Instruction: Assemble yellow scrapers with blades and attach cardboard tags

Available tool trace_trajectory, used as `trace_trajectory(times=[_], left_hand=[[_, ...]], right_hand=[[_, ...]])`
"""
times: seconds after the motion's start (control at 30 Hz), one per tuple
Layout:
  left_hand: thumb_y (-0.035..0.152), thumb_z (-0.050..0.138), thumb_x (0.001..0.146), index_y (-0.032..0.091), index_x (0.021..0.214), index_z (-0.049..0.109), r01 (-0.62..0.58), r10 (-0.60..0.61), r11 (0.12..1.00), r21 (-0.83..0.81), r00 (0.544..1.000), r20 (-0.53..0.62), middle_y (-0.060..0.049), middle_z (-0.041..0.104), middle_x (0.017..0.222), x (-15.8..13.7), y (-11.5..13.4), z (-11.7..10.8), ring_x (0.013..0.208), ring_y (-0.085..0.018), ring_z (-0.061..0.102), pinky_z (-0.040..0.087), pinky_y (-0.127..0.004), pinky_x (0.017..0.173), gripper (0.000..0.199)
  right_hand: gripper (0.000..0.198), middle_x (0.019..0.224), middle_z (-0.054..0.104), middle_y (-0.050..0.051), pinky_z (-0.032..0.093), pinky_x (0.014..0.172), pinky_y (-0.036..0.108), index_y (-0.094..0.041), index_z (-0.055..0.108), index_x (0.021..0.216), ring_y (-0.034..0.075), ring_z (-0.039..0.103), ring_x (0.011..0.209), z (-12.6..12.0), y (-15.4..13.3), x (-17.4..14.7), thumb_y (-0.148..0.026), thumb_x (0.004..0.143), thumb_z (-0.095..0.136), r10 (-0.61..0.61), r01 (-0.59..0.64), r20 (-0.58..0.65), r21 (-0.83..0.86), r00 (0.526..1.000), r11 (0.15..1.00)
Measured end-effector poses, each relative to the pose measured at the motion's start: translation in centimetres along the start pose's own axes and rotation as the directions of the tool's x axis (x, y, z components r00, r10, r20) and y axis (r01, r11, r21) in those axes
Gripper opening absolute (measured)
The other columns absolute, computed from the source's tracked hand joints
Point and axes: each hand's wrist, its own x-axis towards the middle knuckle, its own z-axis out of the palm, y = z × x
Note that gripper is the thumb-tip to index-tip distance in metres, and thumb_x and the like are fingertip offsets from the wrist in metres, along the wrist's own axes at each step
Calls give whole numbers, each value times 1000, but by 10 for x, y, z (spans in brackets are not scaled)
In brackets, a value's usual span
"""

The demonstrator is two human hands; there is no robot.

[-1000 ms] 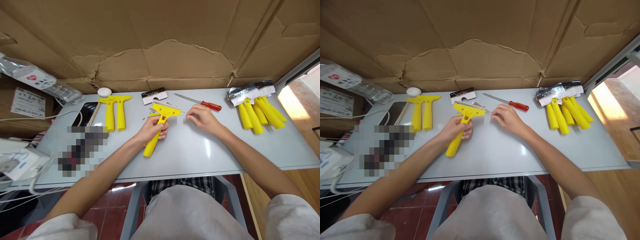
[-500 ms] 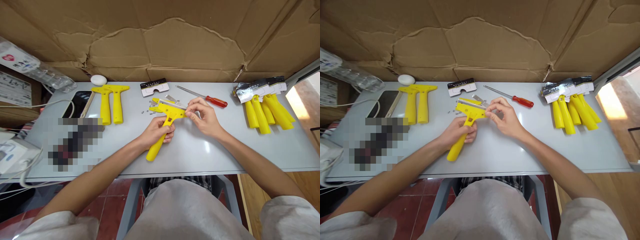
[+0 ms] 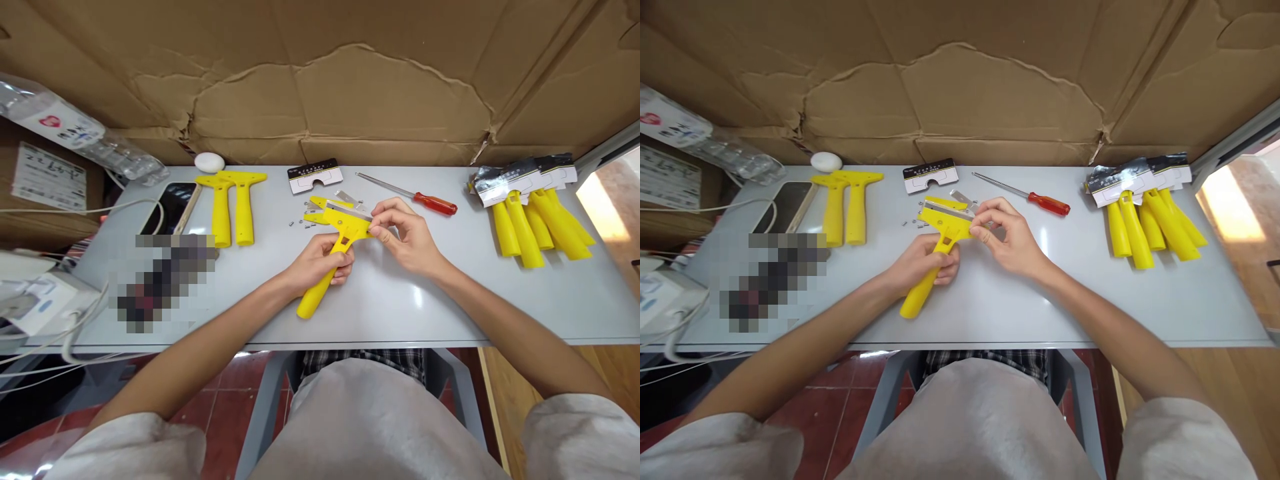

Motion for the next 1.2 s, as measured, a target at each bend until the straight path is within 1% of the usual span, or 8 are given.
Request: trace_trajectory(times=[0.33, 0.6, 0.73, 0.83, 0.93, 1.03, 1.1, 1.2], left_hand=[[19, 75, 76, 18, 79, 57, -23, 23, 999, -24, 1000, -9, 5, 51, 68, 1, -4, -1, 51, -7, 48, 38, -22, 46, 18], [19, 75, 74, 18, 80, 58, -18, 17, 999, -44, 1000, -16, 5, 52, 68, 0, -2, 2, 51, -7, 48, 38, -22, 46, 18], [19, 76, 72, 19, 74, 55, -4, 0, 997, -80, 999, -51, 5, 52, 66, -1, -1, 1, 50, -6, 46, 36, -22, 45, 21], [20, 77, 71, 20, 74, 52, -14, 5, 993, -121, 997, -76, 6, 49, 65, 0, -1, -2, 50, -6, 44, 34, -21, 44, 25], [21, 76, 71, 20, 74, 51, -39, 26, 989, -144, 995, -94, 6, 47, 64, 2, -2, -5, 50, -7, 43, 34, -21, 44, 26], [20, 75, 71, 20, 72, 49, -64, 45, 987, -147, 991, -125, 6, 47, 64, 3, -1, -8, 50, -6, 43, 34, -21, 44, 26], [20, 75, 70, 20, 70, 48, -79, 56, 986, -145, 986, -155, 6, 47, 64, 4, 1, -11, 51, -6, 43, 34, -21, 44, 27], [20, 75, 69, 21, 71, 47, -111, 79, 983, -146, 974, -210, 6, 46, 64, 4, 3, -16, 51, -6, 43, 34, -21, 45, 28]], right_hand=[[22, 118, 70, 8, 59, 103, 49, -26, 73, 99, 26, 69, 113, 2, -2, -3, -44, 108, 65, -161, 154, -12, -242, 987, 958], [13, 111, 75, 6, 61, 96, 46, -27, 73, 99, 24, 72, 104, 11, -4, -4, -39, 104, 71, -192, 162, -102, -243, 976, 956], [19, 114, 76, 8, 60, 93, 47, -28, 73, 105, 26, 72, 109, -13, -3, 7, -46, 106, 66, -210, 166, -119, -303, 971, 938], [21, 120, 75, 12, 57, 95, 52, -28, 74, 110, 31, 68, 115, -46, 9, 16, -43, 106, 59, -214, 78, -196, -537, 957, 840], [31, 131, 73, 17, 51, 102, 61, -24, 74, 124, 41, 61, 125, -73, 24, 20, -42, 102, 60, -54, -82, -146, -783, 988, 617], [40, 130, 74, 22, 49, 101, 66, -19, 75, 130, 47, 60, 125, -86, 33, 20, -42, 101, 58, 157, -119, -53, -886, 986, 447], [40, 125, 76, 22, 51, 100, 65, -18, 75, 129, 46, 64, 122, -92, 33, 20, -38, 102, 53, 225, -101, -3, -899, 974, 427], [39, 122, 79, 18, 56, 97, 58, -21, 73, 132, 40, 71, 112, -105, 29, 20, -33, 102, 52, 249, -95, 46, -845, 967, 526]])
